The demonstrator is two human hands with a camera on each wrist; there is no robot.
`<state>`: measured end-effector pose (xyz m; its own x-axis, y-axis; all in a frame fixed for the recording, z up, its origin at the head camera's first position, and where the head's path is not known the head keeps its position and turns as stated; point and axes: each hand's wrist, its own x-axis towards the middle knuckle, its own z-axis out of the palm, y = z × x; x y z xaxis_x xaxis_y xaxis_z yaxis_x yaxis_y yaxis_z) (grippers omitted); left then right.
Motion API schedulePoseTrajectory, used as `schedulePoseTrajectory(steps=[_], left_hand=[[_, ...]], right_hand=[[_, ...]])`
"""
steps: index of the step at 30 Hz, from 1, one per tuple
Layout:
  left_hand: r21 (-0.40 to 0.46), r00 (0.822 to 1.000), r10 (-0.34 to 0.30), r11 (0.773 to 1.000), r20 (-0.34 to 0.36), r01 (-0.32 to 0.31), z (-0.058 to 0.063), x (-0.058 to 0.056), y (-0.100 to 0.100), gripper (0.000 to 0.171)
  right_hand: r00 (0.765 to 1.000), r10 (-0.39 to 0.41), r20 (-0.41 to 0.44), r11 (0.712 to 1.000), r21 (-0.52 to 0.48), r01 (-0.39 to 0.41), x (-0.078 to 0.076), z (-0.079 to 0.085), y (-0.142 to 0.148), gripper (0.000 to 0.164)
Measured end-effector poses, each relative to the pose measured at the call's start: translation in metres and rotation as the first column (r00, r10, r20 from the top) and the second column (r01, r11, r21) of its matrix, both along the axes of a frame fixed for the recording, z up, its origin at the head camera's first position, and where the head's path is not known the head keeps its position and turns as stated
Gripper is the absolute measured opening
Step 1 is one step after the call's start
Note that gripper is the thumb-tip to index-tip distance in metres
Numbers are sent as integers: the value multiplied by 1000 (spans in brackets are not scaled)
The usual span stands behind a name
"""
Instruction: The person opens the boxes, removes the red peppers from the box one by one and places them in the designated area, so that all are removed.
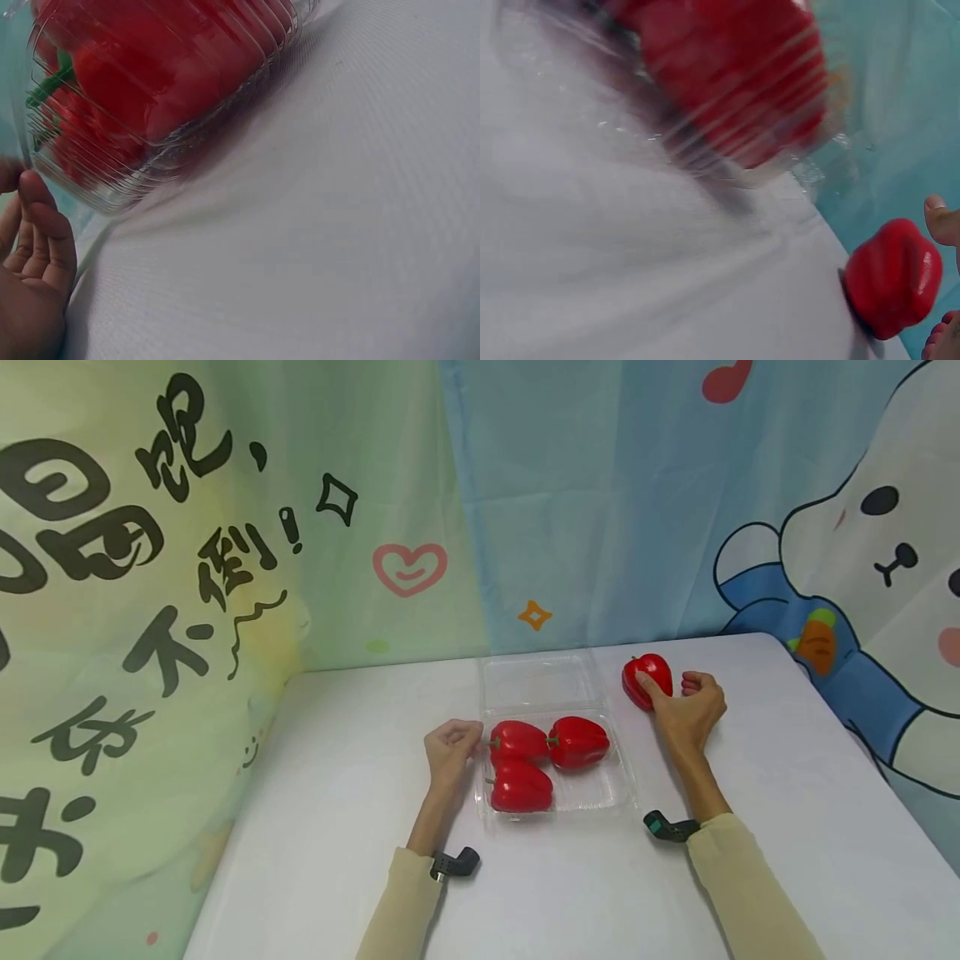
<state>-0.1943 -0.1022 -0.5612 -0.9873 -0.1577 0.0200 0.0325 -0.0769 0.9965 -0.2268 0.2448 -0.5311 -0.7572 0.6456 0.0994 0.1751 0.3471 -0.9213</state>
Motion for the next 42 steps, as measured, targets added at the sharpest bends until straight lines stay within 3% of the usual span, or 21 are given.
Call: schedulePoseTrajectory(steps=[6,10,14,16,19,23,27,30,42], left_hand=[[-1,1000,0,1000,13,0,0,0,1,18],[-24,1000,16,1000,19,-15,0,1,0,17],[-27,1000,4,1000,5,-4,0,-1,0,20],[-31,1000,-1,1000,-1,1,-1,-2,0,21],[-41,1000,0,999,-8,0,0,-2,0,21],[-29,1000,3,1000,-2,-4,0,-2,-1,19],[-30,1000,7,1000,-1,-7,-1,-2,-1,18],[-40,1000,8,999,-6,-8,-2,-2,-2,18],[-36,1000,6,999,2,-6,-3,-3,-3,17]], right_hand=[[1000,-8,-14,1000,14,8,5,8,10,79],[997,15,-80,997,72,-9,8,12,14,75],[980,73,-185,990,131,-49,14,21,16,68],[964,146,-222,982,154,-113,17,26,17,61],[917,303,-259,949,169,-266,20,33,17,52],[822,500,-274,866,166,-471,24,39,16,52],[737,623,-260,782,183,-596,27,41,12,56],[692,681,-240,732,193,-653,28,42,8,59],[584,799,-141,601,205,-773,33,35,-7,64]])
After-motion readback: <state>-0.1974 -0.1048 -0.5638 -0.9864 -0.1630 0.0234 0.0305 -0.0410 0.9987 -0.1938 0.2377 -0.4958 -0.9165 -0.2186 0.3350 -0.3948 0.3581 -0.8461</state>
